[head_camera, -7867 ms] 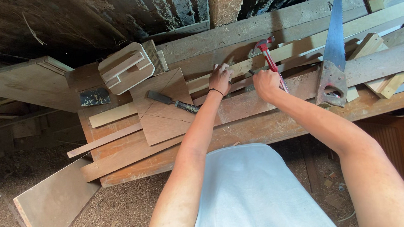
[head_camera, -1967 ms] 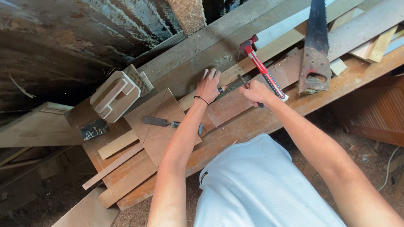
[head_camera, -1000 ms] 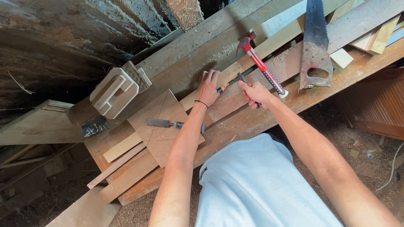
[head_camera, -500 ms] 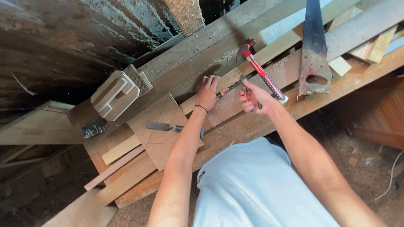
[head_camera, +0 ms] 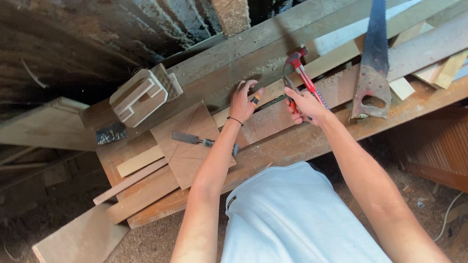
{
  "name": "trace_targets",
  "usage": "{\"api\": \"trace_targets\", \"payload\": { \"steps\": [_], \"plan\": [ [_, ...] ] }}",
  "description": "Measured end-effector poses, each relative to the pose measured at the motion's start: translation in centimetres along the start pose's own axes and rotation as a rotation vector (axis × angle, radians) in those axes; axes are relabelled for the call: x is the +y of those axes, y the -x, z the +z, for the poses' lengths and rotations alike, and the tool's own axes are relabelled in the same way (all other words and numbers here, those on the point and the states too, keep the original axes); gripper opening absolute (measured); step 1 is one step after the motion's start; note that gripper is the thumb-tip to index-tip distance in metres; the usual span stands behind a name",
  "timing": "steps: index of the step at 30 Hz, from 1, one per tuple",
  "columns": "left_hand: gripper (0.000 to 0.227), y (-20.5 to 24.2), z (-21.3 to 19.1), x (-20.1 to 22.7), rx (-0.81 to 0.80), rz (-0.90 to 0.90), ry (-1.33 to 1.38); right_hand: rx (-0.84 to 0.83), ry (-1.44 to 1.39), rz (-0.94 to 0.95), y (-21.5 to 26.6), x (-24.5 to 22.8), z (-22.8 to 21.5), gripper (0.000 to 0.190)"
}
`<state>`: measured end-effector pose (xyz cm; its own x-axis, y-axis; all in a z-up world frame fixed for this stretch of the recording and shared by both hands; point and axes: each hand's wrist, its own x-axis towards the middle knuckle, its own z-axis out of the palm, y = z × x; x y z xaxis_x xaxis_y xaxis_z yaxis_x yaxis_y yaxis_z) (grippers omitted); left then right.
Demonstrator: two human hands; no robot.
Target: The person marks a wooden plank with a marker and then uses a hand saw to cut the plank along the marked line. The person holds the wood steady with one hand while sawing with the other.
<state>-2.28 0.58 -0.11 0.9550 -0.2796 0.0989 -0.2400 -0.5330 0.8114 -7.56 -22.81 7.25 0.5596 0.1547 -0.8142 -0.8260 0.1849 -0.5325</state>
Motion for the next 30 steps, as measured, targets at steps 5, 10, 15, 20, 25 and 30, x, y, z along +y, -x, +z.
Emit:
{"api": "trace_targets", "payload": {
  "steps": [5, 10, 15, 20, 25, 30],
  "plan": [
    [0.023, 0.0, -1.1, -3.6, 0.307, -0.147, 0.052, 0.103, 0.505, -0.239, -6.0, -1.8, 2.1, 0.053],
    [0.033, 0.3, -2.8, -6.6, 0.334, -0.196, 0.036, 0.265, 1.170, -0.569, -14.0, -3.7, 4.7, 0.045],
    [0.029, -1.9, -2.1, -9.4, 0.249, -0.273, 0.133, 0.327, 1.457, -0.320, -19.4, -4.8, 7.0, 0.048],
    [0.036, -4.9, -0.1, -11.7, 0.159, -0.315, 0.040, 0.373, 1.396, -0.257, -21.2, -5.2, 8.2, 0.055],
    [0.027, -8.1, 2.2, -13.0, 0.190, -0.360, 0.093, 0.357, 1.355, -0.190, -20.0, -6.6, 8.8, 0.054],
    [0.026, -9.3, 3.0, -13.6, 0.332, -0.381, 0.130, 0.275, 1.365, -0.073, -19.8, -8.2, 8.7, 0.068]
  ]
}}
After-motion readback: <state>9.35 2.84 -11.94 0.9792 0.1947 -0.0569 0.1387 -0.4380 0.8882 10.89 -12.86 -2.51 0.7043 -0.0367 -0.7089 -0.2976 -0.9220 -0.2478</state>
